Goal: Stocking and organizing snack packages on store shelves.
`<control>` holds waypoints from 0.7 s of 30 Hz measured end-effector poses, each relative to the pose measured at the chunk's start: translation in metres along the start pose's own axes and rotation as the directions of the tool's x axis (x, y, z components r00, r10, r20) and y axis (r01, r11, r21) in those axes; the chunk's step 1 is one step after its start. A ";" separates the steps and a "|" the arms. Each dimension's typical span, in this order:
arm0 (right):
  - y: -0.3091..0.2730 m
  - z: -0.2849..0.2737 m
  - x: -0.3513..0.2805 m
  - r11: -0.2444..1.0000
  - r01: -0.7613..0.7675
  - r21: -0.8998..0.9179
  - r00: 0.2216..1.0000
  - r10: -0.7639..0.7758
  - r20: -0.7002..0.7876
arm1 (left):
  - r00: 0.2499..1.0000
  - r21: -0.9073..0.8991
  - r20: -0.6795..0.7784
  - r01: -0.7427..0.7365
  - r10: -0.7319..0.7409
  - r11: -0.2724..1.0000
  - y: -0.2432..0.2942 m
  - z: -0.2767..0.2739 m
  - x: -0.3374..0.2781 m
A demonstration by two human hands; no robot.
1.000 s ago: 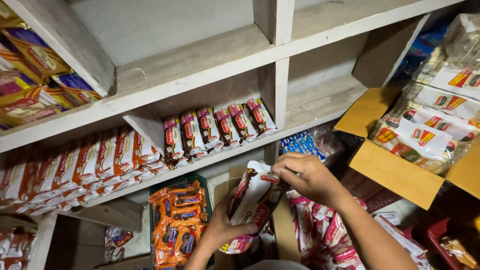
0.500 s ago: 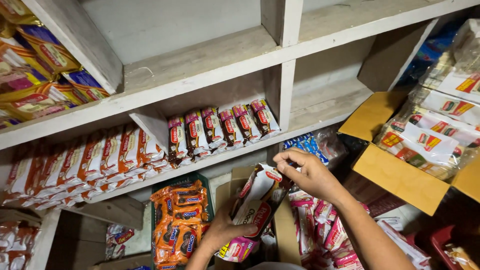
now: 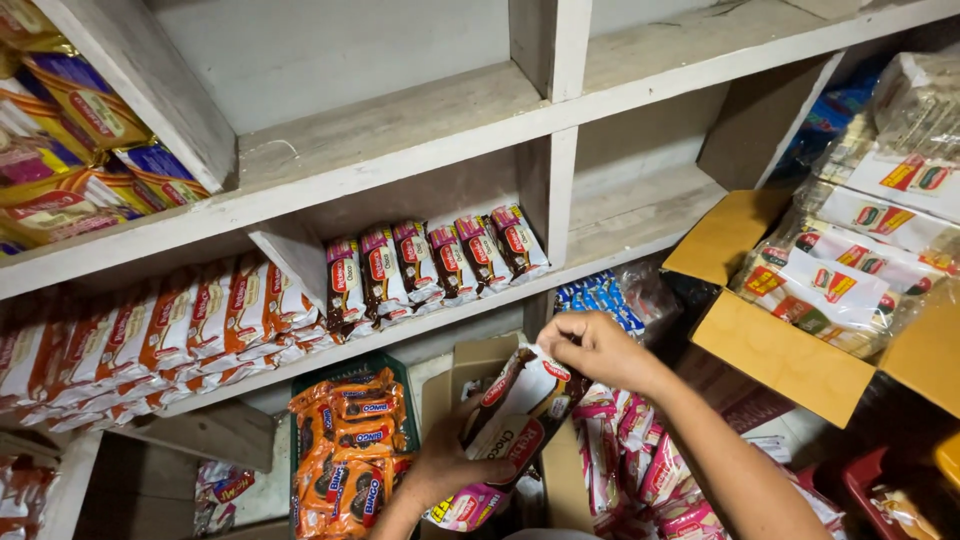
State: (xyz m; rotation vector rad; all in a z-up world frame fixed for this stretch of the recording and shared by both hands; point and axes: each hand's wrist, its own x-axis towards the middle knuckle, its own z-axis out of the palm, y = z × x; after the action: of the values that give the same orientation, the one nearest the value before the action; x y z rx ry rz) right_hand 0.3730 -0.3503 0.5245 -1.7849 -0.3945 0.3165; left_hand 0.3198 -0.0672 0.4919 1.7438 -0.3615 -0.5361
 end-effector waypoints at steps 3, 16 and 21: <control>0.005 0.014 -0.001 0.942 0.154 -0.298 0.951 -0.224 -0.214 | 1.000 -0.027 -0.017 -0.018 0.017 0.999 0.002 0.002 0.000; -0.053 0.022 -0.023 0.741 0.169 -0.650 0.927 -0.344 -0.151 | 0.980 0.439 0.170 0.020 -0.105 0.898 0.042 -0.036 0.028; -0.033 0.060 -0.026 0.610 0.323 -0.723 0.946 -0.230 0.228 | 0.937 0.709 0.349 -0.281 0.024 0.646 0.067 -0.034 0.040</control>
State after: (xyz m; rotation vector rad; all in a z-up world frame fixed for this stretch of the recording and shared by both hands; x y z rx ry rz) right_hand 0.3212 -0.3020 0.5422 -2.4852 -0.9946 0.0066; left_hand 0.3749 -0.0757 0.5566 2.4020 -1.0832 -0.5773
